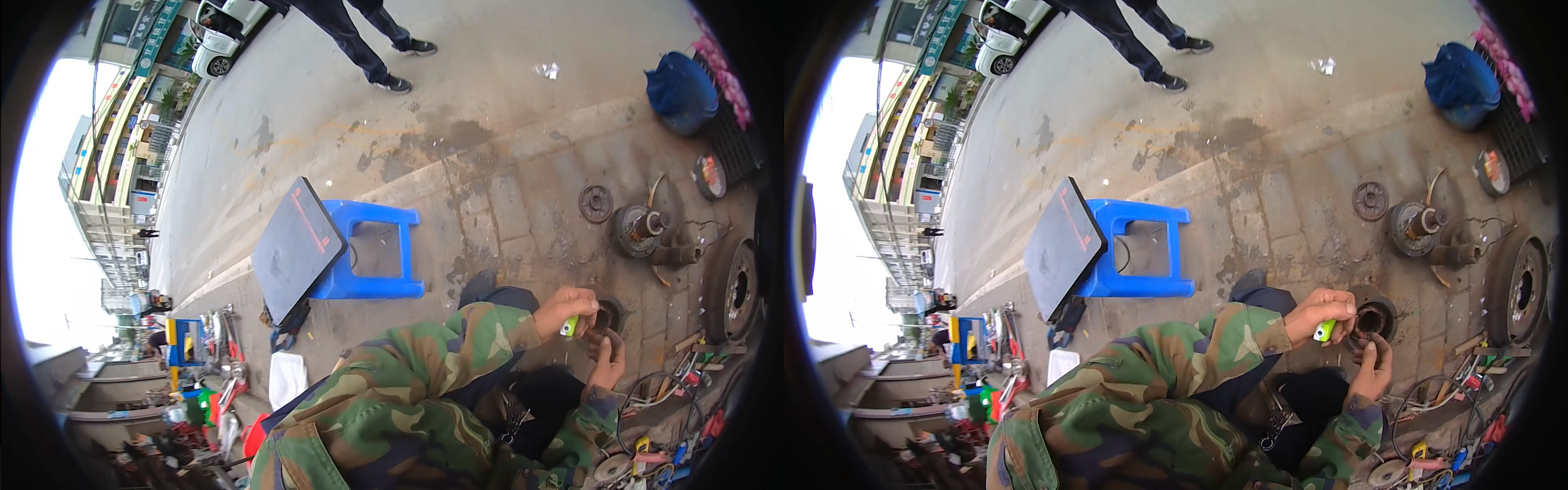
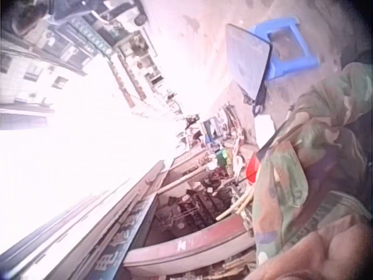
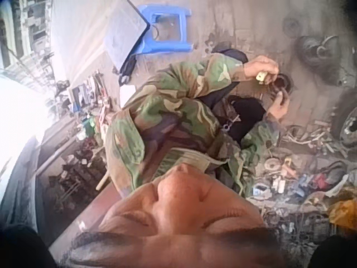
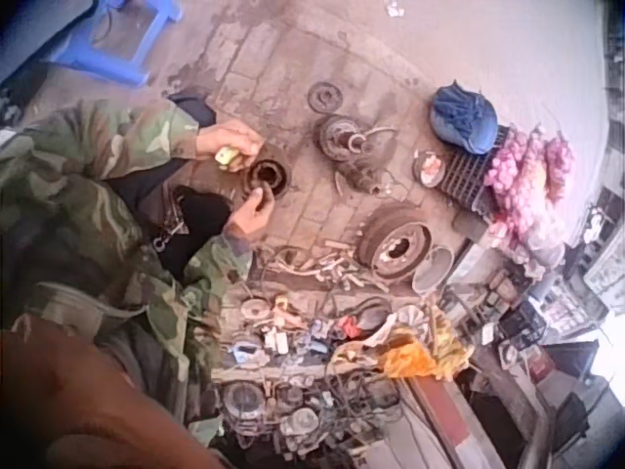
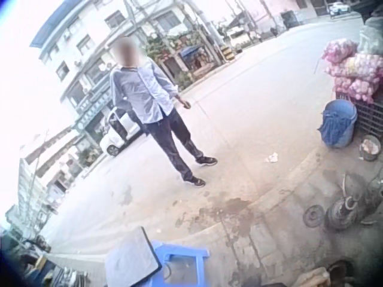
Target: The person sits on a low stool and uses pliers to strip the insulation from a black cable. They then twist the exposed wires and appear to prepare the cable end for connection.
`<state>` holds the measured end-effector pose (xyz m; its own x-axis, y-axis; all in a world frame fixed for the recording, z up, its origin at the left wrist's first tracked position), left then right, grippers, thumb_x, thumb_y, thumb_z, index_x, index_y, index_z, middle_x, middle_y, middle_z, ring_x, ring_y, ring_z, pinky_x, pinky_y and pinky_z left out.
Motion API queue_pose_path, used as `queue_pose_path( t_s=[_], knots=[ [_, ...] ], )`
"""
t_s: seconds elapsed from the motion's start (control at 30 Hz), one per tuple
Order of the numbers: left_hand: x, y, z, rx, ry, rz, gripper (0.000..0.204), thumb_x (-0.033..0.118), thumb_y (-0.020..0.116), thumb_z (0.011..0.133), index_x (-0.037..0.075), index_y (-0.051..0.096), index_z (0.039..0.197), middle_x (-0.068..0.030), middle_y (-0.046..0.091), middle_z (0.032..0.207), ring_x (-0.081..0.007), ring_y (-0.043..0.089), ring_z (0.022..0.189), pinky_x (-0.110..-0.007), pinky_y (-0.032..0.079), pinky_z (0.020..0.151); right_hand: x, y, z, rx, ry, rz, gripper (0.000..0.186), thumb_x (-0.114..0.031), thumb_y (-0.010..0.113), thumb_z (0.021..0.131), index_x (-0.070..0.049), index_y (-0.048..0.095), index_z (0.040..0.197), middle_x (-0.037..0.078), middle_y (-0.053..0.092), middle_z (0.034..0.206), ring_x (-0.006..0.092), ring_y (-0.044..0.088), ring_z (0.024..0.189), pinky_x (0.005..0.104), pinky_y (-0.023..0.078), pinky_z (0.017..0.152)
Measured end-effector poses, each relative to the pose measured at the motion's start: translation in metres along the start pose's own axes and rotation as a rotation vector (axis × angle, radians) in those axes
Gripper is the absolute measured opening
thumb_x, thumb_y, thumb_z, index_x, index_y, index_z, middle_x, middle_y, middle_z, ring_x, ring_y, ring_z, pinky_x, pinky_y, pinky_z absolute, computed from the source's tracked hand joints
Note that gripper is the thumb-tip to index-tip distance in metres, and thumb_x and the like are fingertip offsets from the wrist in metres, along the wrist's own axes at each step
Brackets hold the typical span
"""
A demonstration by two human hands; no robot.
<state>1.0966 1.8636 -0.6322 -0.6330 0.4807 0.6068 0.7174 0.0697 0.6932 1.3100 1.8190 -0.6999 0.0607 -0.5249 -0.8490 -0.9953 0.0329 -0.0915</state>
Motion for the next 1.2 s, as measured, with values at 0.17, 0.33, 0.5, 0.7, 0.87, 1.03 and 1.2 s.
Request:
queue_pose_path(
  t_s=[0.17,0.33,0.5,0.7,0.87,1.03,1.2],
  knots=[
    [0.027,0.004,-0.084,0.106,0.063,-0.069,0.026,0.024,0.061,0.092,0.002,0.061,0.079,-0.0087,0.060,0.062,-0.0171,0.060,0.051,-0.029,0.046,0.043,-0.002,0.001,-0.004,0.099,-0.159,0.093,0.025,-0.022,0.056,0.103,-0.005,0.064,0.119,0.005,0.070,0.096,0.0094,0.062,0.075,0.0251,0.049,0.066],
    [0.140,-0.026,-0.243,0.143,0.196,0.337,0.026,0.026,0.068,0.092,0.000,0.065,0.088,-0.0103,0.065,0.069,-0.0170,0.062,0.054,-0.030,0.051,0.048,-0.012,0.023,-0.012,0.113,-0.068,0.163,0.028,-0.025,0.058,0.102,-0.004,0.062,0.121,0.009,0.070,0.094,0.0127,0.063,0.069,0.0270,0.049,0.058],
    [0.303,-0.142,-0.464,0.603,0.551,0.691,0.021,0.025,0.067,0.091,0.004,0.066,0.089,-0.0052,0.063,0.069,-0.0142,0.061,0.055,-0.028,0.048,0.049,-0.096,0.132,-0.031,-0.159,-0.283,0.103,0.035,-0.028,0.060,0.100,0.000,0.060,0.121,0.012,0.069,0.092,0.0155,0.063,0.067,0.0282,0.049,0.057],
    [0.291,-0.345,-0.667,1.332,0.350,0.325,0.017,0.024,0.064,0.087,0.007,0.067,0.088,-0.0020,0.057,0.069,-0.0140,0.053,0.049,-0.030,0.037,0.039,-0.115,0.345,-0.083,-0.588,-0.109,0.067,0.039,-0.032,0.056,0.101,-0.001,0.060,0.124,0.013,0.070,0.095,0.0181,0.066,0.074,0.0301,0.052,0.062],
    [0.217,-0.441,-0.679,1.318,0.163,0.108,0.030,0.037,0.057,0.095,0.008,0.067,0.093,-0.0013,0.060,0.074,-0.0127,0.048,0.052,-0.030,0.035,0.043,-0.084,0.473,-0.129,-0.799,0.147,0.019,0.049,-0.039,0.054,0.102,-0.002,0.053,0.134,0.017,0.066,0.117,0.0248,0.066,0.093,0.0361,0.054,0.073],
    [0.208,-0.459,-0.648,1.184,0.256,-0.036,0.033,0.044,0.059,0.097,0.011,0.060,0.092,-0.0019,0.058,0.072,-0.0142,0.047,0.047,-0.028,0.034,0.040,-0.062,0.539,-0.160,-0.917,0.267,0.006,0.054,-0.046,0.047,0.104,-0.007,0.048,0.141,0.018,0.057,0.131,0.0311,0.061,0.112,0.0431,0.050,0.089],
    [0.208,-0.468,-0.643,1.088,0.309,-0.180,0.036,0.050,0.060,0.097,0.014,0.059,0.096,-0.0010,0.059,0.073,-0.0136,0.051,0.050,-0.028,0.033,0.040,-0.053,0.566,-0.172,-0.958,0.372,0.075,0.054,-0.049,0.047,0.103,-0.008,0.049,0.139,0.018,0.056,0.129,0.0353,0.059,0.116,0.0505,0.049,0.093]
  ],
)
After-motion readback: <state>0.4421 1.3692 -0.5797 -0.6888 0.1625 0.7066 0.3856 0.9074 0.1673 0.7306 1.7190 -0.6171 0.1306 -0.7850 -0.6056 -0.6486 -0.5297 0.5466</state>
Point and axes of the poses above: each hand's wrist, its own z-axis towards the middle knuckle, its own y-axis out of the palm, x = y × z, the point moved 5 cm from there along z, towards the middle knuckle
